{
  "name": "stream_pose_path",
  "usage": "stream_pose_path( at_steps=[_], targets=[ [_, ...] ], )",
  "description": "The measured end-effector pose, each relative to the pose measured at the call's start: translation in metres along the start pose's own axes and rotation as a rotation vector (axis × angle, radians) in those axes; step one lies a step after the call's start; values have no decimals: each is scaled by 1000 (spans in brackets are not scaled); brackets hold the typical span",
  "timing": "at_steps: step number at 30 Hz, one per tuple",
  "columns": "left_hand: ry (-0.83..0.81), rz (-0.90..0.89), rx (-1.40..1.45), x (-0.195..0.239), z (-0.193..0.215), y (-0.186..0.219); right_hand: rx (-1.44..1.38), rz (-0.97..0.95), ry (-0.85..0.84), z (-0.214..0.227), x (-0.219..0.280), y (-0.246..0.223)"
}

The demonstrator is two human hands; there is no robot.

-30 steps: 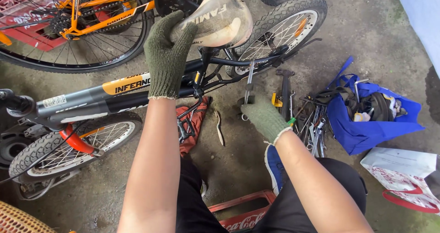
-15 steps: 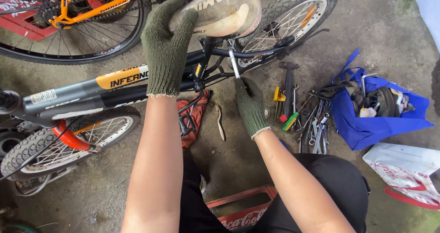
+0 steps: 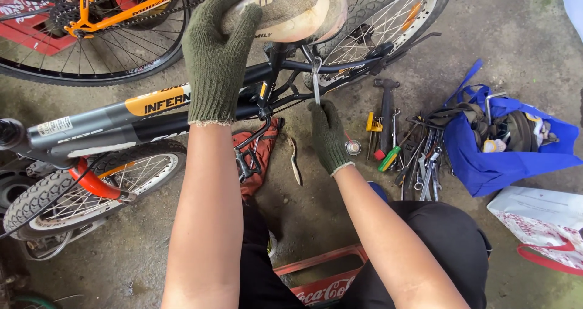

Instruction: The person uses a wrench to loosen and remove the bolt securing the bicycle seat. They then detach the seat from the seat post and place it on the ground next to the bike.

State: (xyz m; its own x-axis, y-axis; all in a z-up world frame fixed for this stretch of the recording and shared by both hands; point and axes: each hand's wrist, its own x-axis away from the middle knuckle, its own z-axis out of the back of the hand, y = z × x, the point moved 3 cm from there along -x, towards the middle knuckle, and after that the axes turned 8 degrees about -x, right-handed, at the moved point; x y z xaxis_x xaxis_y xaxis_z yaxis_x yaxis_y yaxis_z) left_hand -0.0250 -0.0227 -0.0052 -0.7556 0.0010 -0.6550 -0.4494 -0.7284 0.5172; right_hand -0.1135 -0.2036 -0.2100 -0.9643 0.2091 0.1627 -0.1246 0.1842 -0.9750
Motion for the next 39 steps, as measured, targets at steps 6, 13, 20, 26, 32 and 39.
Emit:
stream_pose_path(
  at_steps=[6,13,20,26,32,39],
  targets=[
    [43,-133,-329,-2,4,9,78,192,-47,-19,-15,-14],
    [36,-129,-327,-1,5,13,415,500,43,-30,-22,-43],
    [-8,-60,-290,-1,1,9,168,437,66,-30,-19,-41],
    [-23,-34,-234,-2,1,10,204,419,83,-46,-25,-40],
    [-34,-37,-225,-2,5,14,259,504,183,-59,-39,-31],
    [-61,-34,-182,-1,5,12,263,447,245,-67,-48,-10]
  ],
)
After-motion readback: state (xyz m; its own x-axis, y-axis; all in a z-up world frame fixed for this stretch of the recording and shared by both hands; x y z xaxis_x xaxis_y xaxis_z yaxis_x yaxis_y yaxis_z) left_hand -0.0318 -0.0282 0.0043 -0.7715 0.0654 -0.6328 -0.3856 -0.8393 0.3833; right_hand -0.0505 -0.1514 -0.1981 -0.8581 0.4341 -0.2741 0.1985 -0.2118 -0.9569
